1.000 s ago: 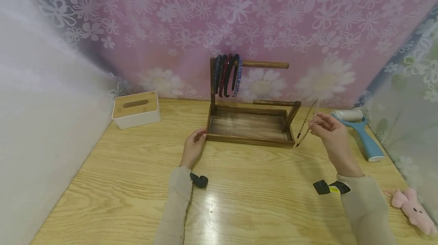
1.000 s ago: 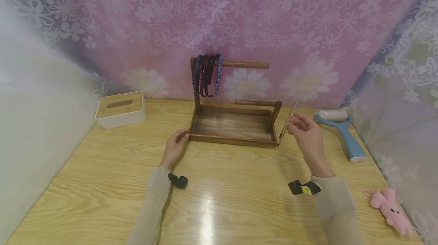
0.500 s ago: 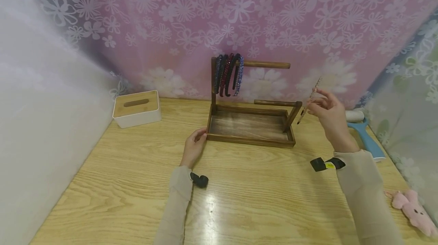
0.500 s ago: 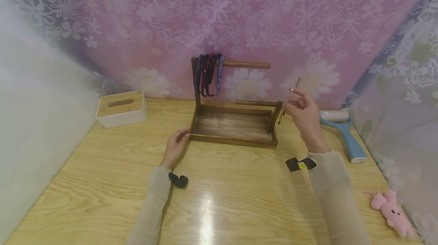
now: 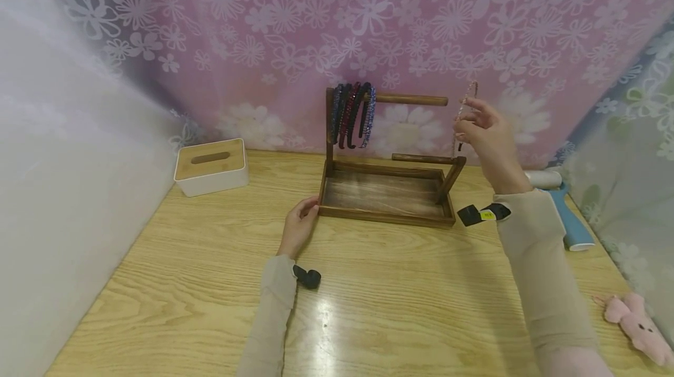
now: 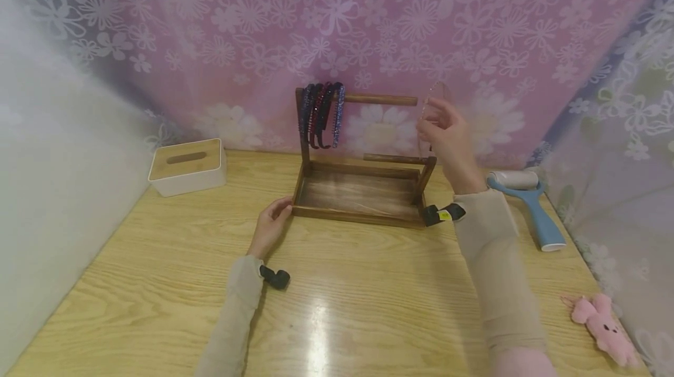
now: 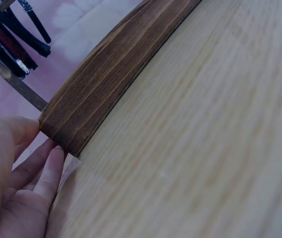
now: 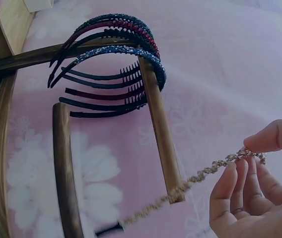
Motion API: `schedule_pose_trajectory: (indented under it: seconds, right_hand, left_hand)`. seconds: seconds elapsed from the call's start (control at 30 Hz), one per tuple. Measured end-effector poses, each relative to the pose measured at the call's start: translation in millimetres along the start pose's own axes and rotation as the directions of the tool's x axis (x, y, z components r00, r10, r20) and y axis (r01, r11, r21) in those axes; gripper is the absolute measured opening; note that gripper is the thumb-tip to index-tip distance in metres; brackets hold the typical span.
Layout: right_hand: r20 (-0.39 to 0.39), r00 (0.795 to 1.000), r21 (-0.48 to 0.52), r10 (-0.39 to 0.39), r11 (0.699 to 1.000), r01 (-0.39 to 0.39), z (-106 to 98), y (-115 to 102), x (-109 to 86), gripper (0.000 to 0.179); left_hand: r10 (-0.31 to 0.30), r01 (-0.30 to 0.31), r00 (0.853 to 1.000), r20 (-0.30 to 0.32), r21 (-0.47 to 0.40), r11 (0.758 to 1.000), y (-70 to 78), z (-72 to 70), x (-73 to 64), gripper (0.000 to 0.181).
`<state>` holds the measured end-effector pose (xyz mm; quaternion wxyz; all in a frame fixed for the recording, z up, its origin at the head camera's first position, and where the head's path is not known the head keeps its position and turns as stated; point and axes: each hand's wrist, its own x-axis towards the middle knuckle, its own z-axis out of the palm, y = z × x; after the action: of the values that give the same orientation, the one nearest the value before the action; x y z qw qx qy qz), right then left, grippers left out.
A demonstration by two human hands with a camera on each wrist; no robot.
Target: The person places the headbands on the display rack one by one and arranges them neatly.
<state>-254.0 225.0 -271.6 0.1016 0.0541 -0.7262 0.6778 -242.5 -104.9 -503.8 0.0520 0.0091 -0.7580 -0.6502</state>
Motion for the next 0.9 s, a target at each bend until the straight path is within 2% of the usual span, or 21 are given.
schedule_pose_trajectory:
  seconds: [0.07, 0.27, 0.47, 0.63, 0.87, 0.9]
  right_hand:
    - [0.008, 1.0, -0.023, -0.012, 1.0, 0.012, 4.9, -1.3, 5.0, 0.047]
    - [0.057, 0.998, 0.024, -0.041, 0.999, 0.04, 21.6, 7.3, 16.2, 0.043]
    - [0.108, 0.994, -0.14, 0.012, 0.99, 0.003, 44.7, 17.3, 22.5, 0.05]
    - [0.146, 0.988, -0.098, 0.043, 0.995, -0.029, 66.9, 20.3, 27.1, 0.052]
    - [0.164, 0.984, -0.079, 0.068, 0.995, -0.056, 95.3, 30.3, 34.0, 0.052]
    - [0.168, 0.983, -0.083, 0.071, 0.995, -0.058, 97.7, 32.9, 34.7, 0.052]
  left_hand:
    - [0.002, -0.002, 1.0, -0.002, 0.004, 1.0, 0.4, 0.0, -0.4, 0.031]
    - [-0.012, 0.012, 1.0, -0.003, 0.001, 1.0, 1.5, 0.7, -0.9, 0.03]
    - [-0.016, 0.016, 1.0, 0.0, -0.004, 1.0, 0.5, 1.5, -0.8, 0.03]
    - [-0.008, 0.008, 1.0, -0.003, -0.001, 1.0, 0.1, 1.0, -1.6, 0.03]
    - [-0.012, 0.012, 1.0, 0.027, -0.01, 1.0, 35.6, -4.6, -16.7, 0.032]
    - [-0.012, 0.012, 1.0, 0.025, -0.011, 1.0, 36.2, -4.7, -16.7, 0.032]
